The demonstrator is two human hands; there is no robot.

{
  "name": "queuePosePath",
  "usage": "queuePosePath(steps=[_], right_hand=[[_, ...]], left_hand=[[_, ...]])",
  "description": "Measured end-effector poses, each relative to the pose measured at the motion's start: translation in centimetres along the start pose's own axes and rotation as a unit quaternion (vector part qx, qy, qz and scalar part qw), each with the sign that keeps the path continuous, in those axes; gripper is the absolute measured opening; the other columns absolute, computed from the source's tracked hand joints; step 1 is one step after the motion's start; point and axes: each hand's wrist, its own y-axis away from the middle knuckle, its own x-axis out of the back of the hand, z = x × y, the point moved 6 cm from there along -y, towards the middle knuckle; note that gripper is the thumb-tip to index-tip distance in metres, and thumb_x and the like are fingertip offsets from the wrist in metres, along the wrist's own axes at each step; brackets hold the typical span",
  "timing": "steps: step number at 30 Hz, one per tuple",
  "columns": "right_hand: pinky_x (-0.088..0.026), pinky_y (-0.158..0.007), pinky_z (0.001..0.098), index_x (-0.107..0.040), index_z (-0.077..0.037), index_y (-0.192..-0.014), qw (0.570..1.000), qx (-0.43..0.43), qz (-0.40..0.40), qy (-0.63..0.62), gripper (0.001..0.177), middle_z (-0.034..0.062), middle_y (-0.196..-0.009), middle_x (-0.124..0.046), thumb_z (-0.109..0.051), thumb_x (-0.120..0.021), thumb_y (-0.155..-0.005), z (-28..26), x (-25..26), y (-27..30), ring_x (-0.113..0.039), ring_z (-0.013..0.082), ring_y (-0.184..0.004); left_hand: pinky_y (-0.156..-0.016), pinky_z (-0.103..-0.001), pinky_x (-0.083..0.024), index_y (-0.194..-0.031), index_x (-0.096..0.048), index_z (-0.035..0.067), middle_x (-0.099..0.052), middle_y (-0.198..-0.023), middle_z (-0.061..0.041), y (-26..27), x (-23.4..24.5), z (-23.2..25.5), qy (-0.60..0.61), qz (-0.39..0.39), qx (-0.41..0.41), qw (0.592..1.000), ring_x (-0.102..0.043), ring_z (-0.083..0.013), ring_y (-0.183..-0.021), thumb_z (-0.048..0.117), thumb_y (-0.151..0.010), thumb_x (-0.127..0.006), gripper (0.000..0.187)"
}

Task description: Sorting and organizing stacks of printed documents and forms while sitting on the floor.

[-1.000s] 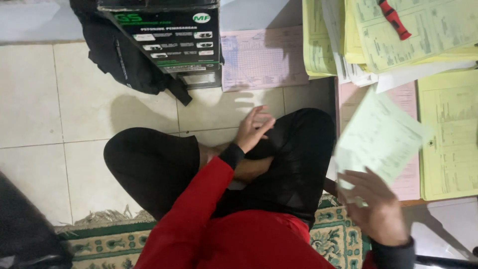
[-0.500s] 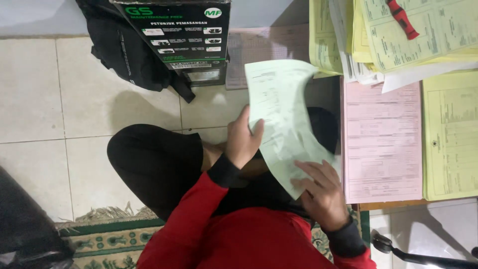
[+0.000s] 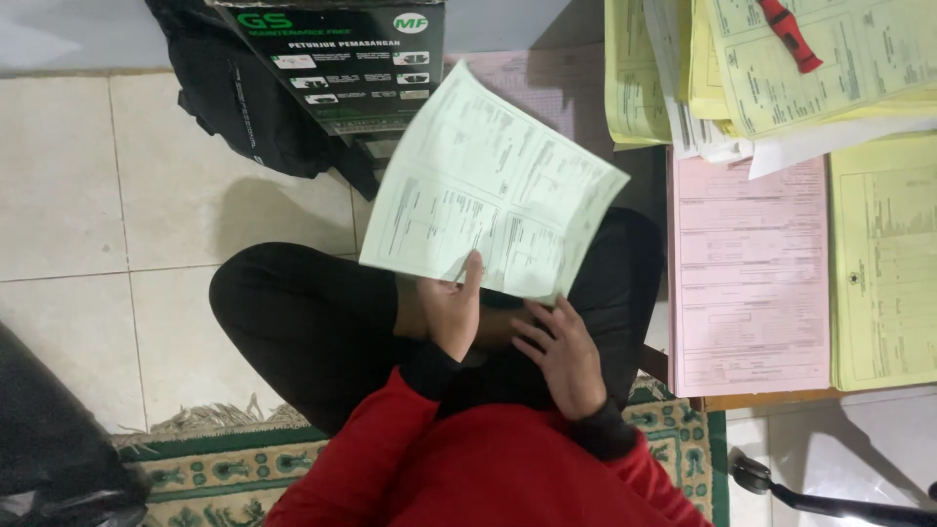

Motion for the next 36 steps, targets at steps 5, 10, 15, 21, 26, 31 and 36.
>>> queuePosePath(steps=[5, 10, 15, 21, 26, 31, 36], right_hand=[[-0.018, -0.104, 0.0589, -0.002, 0.003, -0.139, 0.996, -0.037, -0.020, -0.075, 0.086, 0.0310, -0.142, -0.011, -0.031, -0.057, -0.083, 0.6, -1.4, -2.5, -0.022, 0.0469, -0.130], [-0.017, -0.110, 0.0506, -0.021, 0.000, -0.138, 0.987, -0.098, -0.028, -0.124, 0.067, 0.0201, -0.143, -0.021, -0.022, -0.055, -0.085, 1.9, -1.9, -4.2, -0.023, 0.0382, -0.132], [-0.044, -0.090, 0.0400, -0.051, -0.008, -0.089, 0.990, -0.067, 0.051, -0.114, 0.014, 0.0001, -0.089, -0.046, -0.014, -0.062, -0.085, 3.8, 0.1, -7.3, -0.054, 0.0177, -0.085], [-0.038, -0.099, 0.0491, -0.041, -0.006, -0.128, 0.996, 0.003, 0.076, -0.044, 0.046, 0.0069, -0.104, -0.043, -0.008, -0.058, -0.085, 0.7, -2.8, -5.8, -0.050, 0.0207, -0.091], [-0.038, -0.100, 0.0513, -0.032, -0.006, -0.135, 0.995, 0.030, 0.079, -0.047, 0.055, 0.0129, -0.116, -0.042, -0.006, -0.056, -0.086, 0.9, -1.8, -8.0, -0.050, 0.0273, -0.102], [-0.036, -0.102, 0.0507, -0.031, -0.009, -0.137, 0.990, 0.025, 0.068, -0.125, 0.056, 0.0139, -0.123, -0.043, -0.007, -0.058, -0.087, 1.4, 0.1, -12.1, -0.048, 0.0294, -0.111], [-0.046, -0.091, 0.0443, -0.047, -0.002, -0.124, 0.969, 0.004, 0.037, -0.245, 0.039, 0.0142, -0.115, -0.052, 0.000, -0.056, -0.086, 1.0, 0.2, -17.3, -0.054, 0.0309, -0.102]], left_hand=[[-0.099, -0.045, -0.038, -0.131, -0.032, -0.003, -0.038, -0.132, -0.021, 1.4, -0.3, -3.5, -0.010, 0.028, 0.007, 1.000, -0.040, -0.0303, -0.122, 0.010, -0.082, -0.063, 0.059], [-0.099, -0.044, -0.038, -0.133, -0.029, -0.004, -0.034, -0.135, -0.023, 2.0, -0.3, -3.5, -0.007, 0.034, 0.029, 0.999, -0.035, -0.0319, -0.124, 0.013, -0.083, -0.063, 0.062], [-0.098, -0.043, -0.036, -0.135, -0.027, -0.007, -0.028, -0.137, -0.025, 2.0, -0.7, -3.6, 0.062, 0.040, -0.003, 0.997, -0.030, -0.0268, -0.124, 0.009, -0.083, -0.064, 0.065], [-0.090, -0.042, -0.045, -0.133, -0.031, -0.005, -0.035, -0.132, -0.024, 1.5, 0.9, -2.5, -0.111, 0.031, -0.084, 0.990, -0.036, -0.0312, -0.125, 0.017, -0.081, -0.066, 0.066], [-0.089, -0.045, -0.046, -0.129, -0.037, -0.006, -0.041, -0.128, -0.025, 1.6, 0.8, 1.0, -0.172, 0.014, -0.114, 0.978, -0.042, -0.0359, -0.119, 0.018, -0.084, -0.063, 0.058], [-0.082, -0.046, -0.047, -0.123, -0.043, -0.010, -0.048, -0.121, -0.026, 1.3, -0.4, 0.2, -0.248, 0.038, -0.190, 0.949, -0.049, -0.0367, -0.112, 0.026, -0.083, -0.065, 0.058], [-0.076, -0.039, -0.049, -0.111, -0.054, -0.006, -0.059, -0.101, -0.017, 0.7, -3.0, 2.1, -0.272, 0.082, -0.294, 0.913, -0.060, -0.0272, -0.094, 0.025, -0.080, -0.069, 0.047]])
